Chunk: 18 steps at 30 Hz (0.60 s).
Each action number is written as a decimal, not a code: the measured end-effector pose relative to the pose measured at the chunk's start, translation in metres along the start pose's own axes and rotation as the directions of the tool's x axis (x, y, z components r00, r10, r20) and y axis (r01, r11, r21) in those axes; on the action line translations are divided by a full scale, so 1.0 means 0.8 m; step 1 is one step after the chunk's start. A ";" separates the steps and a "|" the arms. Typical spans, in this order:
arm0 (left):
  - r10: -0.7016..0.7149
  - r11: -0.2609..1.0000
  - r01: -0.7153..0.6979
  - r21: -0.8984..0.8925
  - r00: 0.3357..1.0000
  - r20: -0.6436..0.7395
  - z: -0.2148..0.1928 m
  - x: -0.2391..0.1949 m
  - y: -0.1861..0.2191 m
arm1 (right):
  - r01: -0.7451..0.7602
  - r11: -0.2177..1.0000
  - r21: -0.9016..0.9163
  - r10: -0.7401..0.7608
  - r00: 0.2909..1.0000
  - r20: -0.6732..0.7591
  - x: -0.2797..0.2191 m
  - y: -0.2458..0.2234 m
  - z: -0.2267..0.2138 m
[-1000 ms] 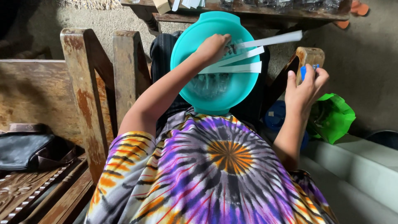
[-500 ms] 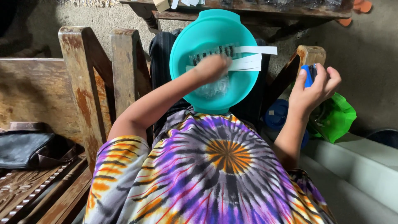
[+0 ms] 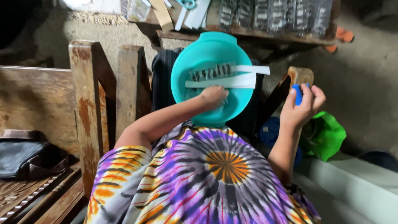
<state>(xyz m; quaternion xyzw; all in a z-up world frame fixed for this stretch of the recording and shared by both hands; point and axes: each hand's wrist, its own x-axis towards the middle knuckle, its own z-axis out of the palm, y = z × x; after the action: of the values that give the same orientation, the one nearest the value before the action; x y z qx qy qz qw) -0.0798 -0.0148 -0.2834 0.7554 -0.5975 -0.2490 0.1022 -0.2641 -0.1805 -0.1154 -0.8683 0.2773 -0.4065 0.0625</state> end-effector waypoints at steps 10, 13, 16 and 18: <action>0.077 0.974 -0.067 0.218 0.996 -0.041 0.040 0.020 -0.021 | -0.045 0.998 0.039 0.047 0.999 -0.029 -0.006 0.025 0.019; 0.069 0.968 -0.061 0.243 0.997 -0.024 0.025 0.021 -0.019 | -0.035 0.995 0.090 0.038 0.999 -0.036 0.000 0.019 0.021; 0.041 0.997 -0.041 0.066 0.999 -0.004 0.024 0.020 -0.021 | -0.027 0.998 0.060 0.029 0.999 -0.035 -0.005 0.021 0.024; 0.038 0.995 -0.040 0.087 0.999 0.021 0.019 0.020 -0.019 | -0.011 0.999 0.034 0.012 1.000 -0.028 -0.007 0.025 0.026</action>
<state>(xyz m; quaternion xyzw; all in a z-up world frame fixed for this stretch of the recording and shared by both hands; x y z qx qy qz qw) -0.0722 -0.0237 -0.3073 0.7450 -0.6233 -0.2278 0.0680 -0.2602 -0.1965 -0.1394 -0.8597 0.2761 -0.4229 0.0758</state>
